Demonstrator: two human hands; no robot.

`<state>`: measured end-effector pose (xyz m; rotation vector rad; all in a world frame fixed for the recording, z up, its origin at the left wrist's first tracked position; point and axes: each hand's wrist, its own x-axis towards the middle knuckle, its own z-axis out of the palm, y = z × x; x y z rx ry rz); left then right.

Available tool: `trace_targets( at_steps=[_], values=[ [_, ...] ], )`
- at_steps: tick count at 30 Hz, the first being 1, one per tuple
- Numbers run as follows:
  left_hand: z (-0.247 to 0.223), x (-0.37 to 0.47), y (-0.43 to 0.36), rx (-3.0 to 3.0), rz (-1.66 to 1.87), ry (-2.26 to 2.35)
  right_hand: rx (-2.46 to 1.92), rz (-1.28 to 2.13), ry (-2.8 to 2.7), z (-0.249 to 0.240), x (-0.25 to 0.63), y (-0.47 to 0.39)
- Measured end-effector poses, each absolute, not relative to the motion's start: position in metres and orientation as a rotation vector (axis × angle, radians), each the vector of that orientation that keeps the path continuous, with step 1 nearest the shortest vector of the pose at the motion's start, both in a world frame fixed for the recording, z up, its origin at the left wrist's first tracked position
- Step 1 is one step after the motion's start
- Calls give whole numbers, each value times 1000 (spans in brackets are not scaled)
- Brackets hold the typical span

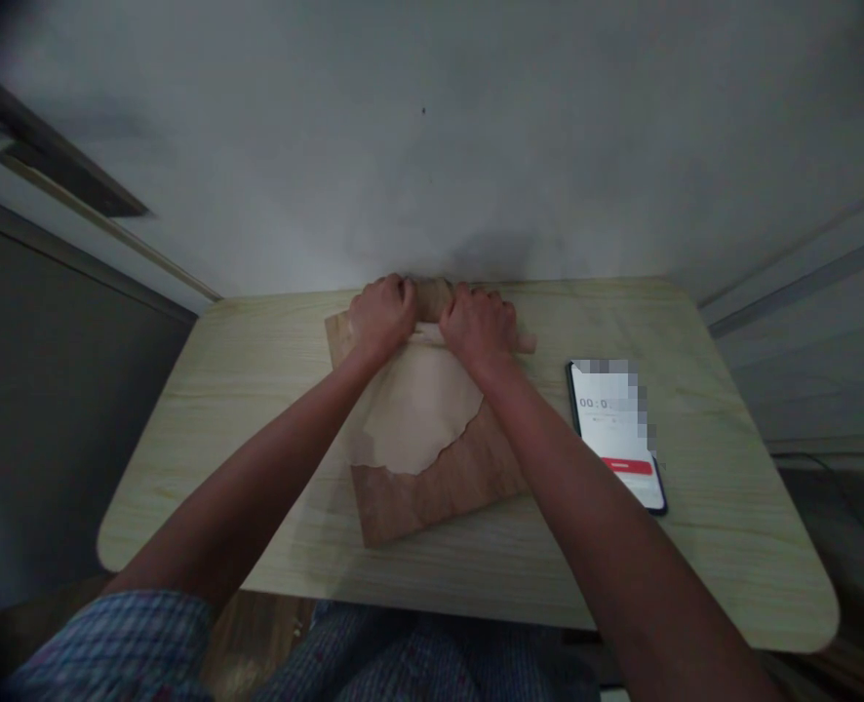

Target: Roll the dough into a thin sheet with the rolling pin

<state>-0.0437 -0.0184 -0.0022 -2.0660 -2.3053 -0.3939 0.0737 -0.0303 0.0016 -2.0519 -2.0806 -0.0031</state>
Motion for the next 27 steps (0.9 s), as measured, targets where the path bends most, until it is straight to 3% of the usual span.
trace_targets(
  at_steps=[14,27],
  values=[
    [-2,-43,20,-2073,-442,-2330,-1984,-8,-2116,2,72,2],
    [-8,-50,5,-2144,-418,-2191,-1960,-39,-2142,-6,68,-11]
  ],
)
